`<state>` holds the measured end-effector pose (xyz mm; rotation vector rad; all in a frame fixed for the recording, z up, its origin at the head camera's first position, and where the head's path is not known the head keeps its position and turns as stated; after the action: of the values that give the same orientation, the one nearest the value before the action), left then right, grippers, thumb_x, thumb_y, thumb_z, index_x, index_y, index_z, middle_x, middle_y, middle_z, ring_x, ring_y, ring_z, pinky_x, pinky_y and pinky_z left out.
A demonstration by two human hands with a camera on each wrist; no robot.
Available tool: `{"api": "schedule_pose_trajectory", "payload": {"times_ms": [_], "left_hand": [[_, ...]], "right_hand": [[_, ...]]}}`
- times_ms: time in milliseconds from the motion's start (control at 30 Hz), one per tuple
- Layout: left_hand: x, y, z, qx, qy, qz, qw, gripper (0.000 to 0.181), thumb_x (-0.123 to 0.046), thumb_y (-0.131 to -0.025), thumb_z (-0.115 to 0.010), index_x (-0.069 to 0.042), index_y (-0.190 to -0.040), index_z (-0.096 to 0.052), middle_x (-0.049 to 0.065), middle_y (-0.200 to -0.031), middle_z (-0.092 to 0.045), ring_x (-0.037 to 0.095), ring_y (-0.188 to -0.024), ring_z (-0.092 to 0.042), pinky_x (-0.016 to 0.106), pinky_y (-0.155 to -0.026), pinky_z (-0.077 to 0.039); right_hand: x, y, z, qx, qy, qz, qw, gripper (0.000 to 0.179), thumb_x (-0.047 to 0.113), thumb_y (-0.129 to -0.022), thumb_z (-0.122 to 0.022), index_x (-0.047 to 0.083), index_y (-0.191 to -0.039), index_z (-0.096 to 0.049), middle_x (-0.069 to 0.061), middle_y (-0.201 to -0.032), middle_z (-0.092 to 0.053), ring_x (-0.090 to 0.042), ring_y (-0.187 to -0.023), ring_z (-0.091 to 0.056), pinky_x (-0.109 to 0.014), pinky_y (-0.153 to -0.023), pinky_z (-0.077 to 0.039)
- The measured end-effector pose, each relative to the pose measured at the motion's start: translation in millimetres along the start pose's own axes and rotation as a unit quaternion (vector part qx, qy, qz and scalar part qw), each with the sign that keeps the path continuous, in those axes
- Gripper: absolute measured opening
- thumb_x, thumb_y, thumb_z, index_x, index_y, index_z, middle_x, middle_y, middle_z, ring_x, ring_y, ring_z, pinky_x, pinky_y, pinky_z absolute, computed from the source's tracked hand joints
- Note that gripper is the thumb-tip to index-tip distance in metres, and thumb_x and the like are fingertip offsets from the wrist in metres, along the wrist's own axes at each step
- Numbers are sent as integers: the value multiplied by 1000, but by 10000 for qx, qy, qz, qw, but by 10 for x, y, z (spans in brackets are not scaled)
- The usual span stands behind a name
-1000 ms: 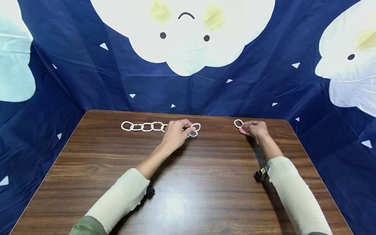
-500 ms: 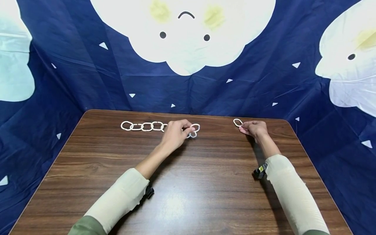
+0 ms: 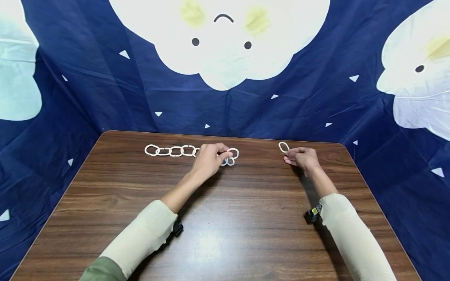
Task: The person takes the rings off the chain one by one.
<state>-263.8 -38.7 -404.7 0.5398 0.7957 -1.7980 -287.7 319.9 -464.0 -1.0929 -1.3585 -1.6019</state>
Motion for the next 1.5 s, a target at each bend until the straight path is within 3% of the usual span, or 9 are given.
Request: {"api": "schedule_pose_trajectory", "payload": {"times_ms": [367,967,1133,1333,1500], "left_hand": [[2,6,4,61,-45,9,10000,19,-29,-103,-84,-12,-111,-87,3,-111,-88,27,-108,-82,51,-92,-62],[11,4,10,57,-91,-81,9999,21,-30,-104,-83,-12,-113,-88,3,-112,-88,28,-111,-83,51,-95,-63],[1,-3,-9,64,-77,-89,9999,19,-29,-103,-84,-13,-112,-89,2,-110,-89,25,-103,-82,50,-91,-63],[-2,-3,-25,29,-113,-119,9999,19,-30,-103,-84,-14,-112,-89,2,-111,-89,24,-104,-83,50,-92,-63],[-10,1,-38,23,-36,-145,9999,21,-30,-102,-85,-13,-112,-89,3,-113,-89,25,-108,-84,49,-94,-64]], "right_hand": [[14,199,-300,268,537,262,9979,34,-5,-108,-67,-18,-139,-62,5,-90,-79,-4,-79,-80,-22,-77,-67],[-40,302,-632,773,658,354,9942,37,0,-108,-70,-18,-139,-64,1,-99,-83,-7,-85,-82,-24,-82,-68],[-9,354,-745,1055,812,514,9898,39,1,-107,-74,-18,-140,-65,-4,-106,-84,-10,-89,-83,-27,-85,-69],[67,407,-950,1379,1020,782,9821,42,1,-104,-77,-18,-140,-66,-19,-119,-84,-14,-93,-83,-33,-89,-70],[137,444,-1122,1611,1188,1005,9746,43,0,-102,-79,-18,-139,-67,-17,-116,-85,-12,-92,-81,-35,-91,-70]]}}
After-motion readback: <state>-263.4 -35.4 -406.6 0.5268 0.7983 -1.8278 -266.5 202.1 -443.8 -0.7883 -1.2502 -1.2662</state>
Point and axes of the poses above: each hand's wrist, its own y-axis away from the middle knuckle, its own z-axis out of the back of the hand, x = y × z, the point moved 7 cm from there along -y, towards the middle knuckle
